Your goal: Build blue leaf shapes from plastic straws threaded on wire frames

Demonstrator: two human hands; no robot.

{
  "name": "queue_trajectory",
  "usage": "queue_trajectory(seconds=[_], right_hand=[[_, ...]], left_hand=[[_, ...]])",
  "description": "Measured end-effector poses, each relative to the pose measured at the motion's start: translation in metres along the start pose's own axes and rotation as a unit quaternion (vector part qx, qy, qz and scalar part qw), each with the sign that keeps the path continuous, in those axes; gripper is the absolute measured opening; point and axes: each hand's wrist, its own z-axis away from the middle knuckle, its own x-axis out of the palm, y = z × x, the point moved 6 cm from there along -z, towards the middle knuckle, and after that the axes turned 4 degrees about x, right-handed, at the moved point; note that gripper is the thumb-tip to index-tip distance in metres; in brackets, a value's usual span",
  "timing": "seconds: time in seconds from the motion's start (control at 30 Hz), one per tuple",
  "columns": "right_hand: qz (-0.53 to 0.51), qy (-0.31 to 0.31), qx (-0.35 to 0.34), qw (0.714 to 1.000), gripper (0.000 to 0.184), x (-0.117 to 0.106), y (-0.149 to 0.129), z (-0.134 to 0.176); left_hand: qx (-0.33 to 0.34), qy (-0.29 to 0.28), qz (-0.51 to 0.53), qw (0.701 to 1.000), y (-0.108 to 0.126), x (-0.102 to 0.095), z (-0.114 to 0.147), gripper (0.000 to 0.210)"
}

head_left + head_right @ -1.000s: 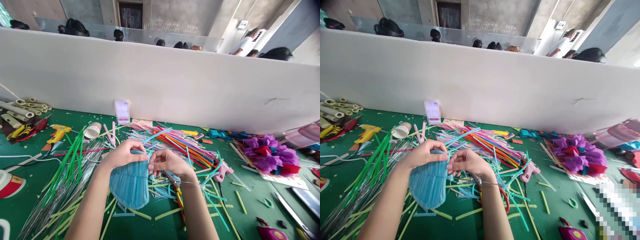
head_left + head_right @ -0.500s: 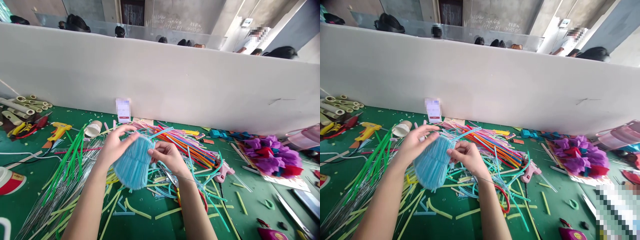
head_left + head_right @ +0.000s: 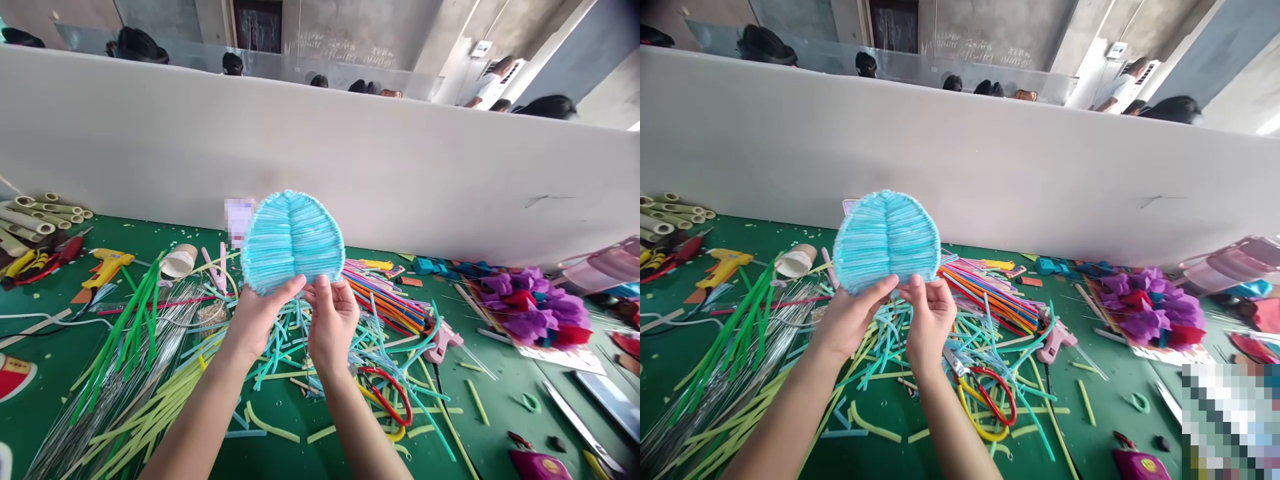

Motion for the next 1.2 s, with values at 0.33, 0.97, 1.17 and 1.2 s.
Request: queue_trajectory(seconds=[0.33,0.97,1.17,1.2], right_hand=[[0.108,-0.108,-0.012,0.988,0.029,0.008,-0.014,0.001],[0.348,-0.090,-0.102,0.928,0.027,-0.005,-0.041,-0.007],[0.317,-0.062,-0.075,0.943,0.034,-0.003,-0.043,-0.005],[0.258,-0.080,-0.019,0.963,0.039,-0.004,-0.038,-0.007]], left_hand=[[0.031,0.086,-0.054,0.994,0.013,-0.022,-0.007,0.063],[0.094,0.099,-0.184,0.973,0.026,-0.025,0.003,0.054],[0.078,0.091,-0.137,0.983,0.022,-0.025,0.001,0.061],[0.068,0.091,-0.122,0.986,0.020,-0.026,0.000,0.063]])
